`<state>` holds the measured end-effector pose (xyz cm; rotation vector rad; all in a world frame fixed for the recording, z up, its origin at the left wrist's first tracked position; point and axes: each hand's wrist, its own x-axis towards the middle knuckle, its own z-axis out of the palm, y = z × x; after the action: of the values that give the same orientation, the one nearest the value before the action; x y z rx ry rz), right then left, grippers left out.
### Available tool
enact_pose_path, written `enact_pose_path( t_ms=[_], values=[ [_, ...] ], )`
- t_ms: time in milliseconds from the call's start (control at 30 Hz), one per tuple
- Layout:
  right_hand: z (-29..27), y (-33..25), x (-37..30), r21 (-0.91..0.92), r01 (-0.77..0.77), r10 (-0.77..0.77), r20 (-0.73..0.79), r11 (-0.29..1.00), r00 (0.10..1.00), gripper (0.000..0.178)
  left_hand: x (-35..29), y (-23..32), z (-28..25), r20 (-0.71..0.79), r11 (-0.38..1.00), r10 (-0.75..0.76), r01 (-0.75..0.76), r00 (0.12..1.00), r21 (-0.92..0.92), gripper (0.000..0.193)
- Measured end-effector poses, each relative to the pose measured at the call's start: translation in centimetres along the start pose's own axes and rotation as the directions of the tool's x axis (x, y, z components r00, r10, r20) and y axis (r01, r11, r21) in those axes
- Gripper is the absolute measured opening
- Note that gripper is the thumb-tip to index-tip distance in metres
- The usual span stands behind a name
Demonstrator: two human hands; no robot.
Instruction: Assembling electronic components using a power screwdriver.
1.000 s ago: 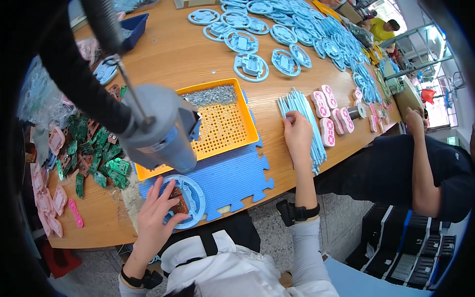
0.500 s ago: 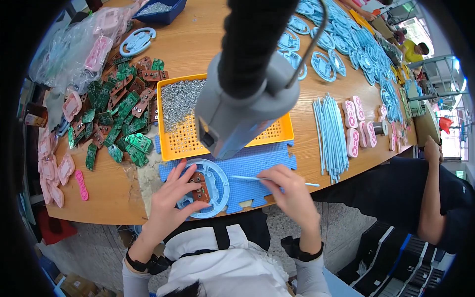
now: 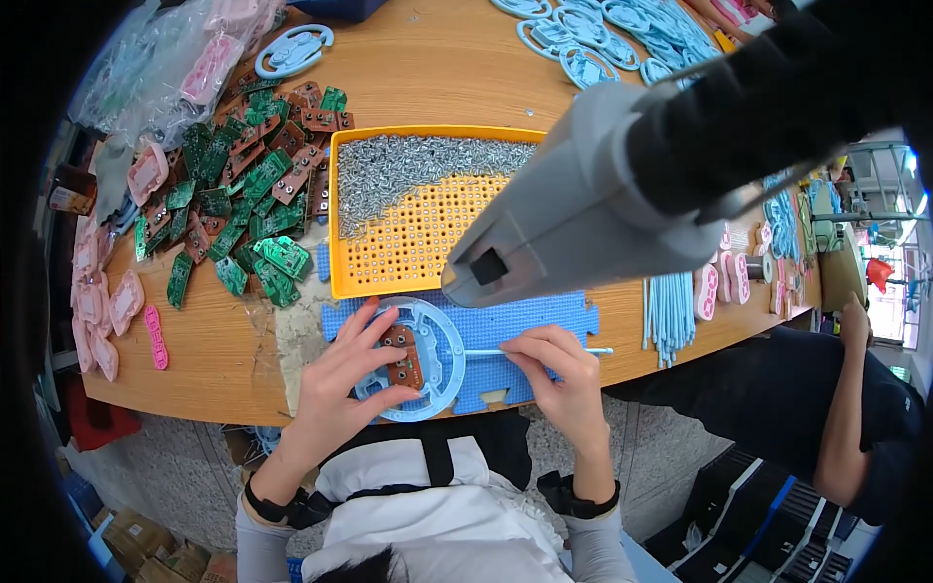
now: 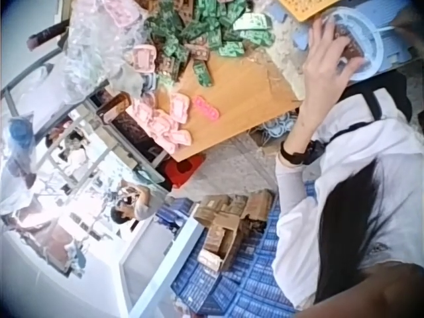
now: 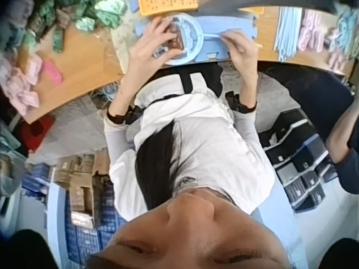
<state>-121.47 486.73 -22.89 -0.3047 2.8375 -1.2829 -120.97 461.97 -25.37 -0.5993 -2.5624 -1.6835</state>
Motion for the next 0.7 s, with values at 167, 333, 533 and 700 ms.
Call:
enact_pose_path(
  t_ms=[167,333,533,700],
  values=[
    [0.7,0.1,0.9,-0.062,0.058,-0.058,0.008,0.996,0.998,0.014,0.0,0.0,0.2,-0.01,0.998,0.026,-0.025,1.0,0.053,0.037],
    [1.2,0.2,1.1,-0.079,0.142,-0.143,-0.001,0.987,0.99,0.017,-0.1,0.3,0.8,-0.03,0.991,0.046,-0.042,0.999,0.128,0.036],
    [1.5,-0.1,1.6,-0.171,0.195,-0.198,0.001,0.966,0.98,0.015,0.0,0.7,1.0,-0.029,0.974,0.063,-0.055,0.998,0.218,0.035],
    [1.1,0.2,1.7,-0.196,0.201,-0.205,-0.003,0.96,0.979,0.013,0.0,0.8,1.2,-0.053,0.977,0.046,-0.034,0.998,0.212,0.034]
  ],
)
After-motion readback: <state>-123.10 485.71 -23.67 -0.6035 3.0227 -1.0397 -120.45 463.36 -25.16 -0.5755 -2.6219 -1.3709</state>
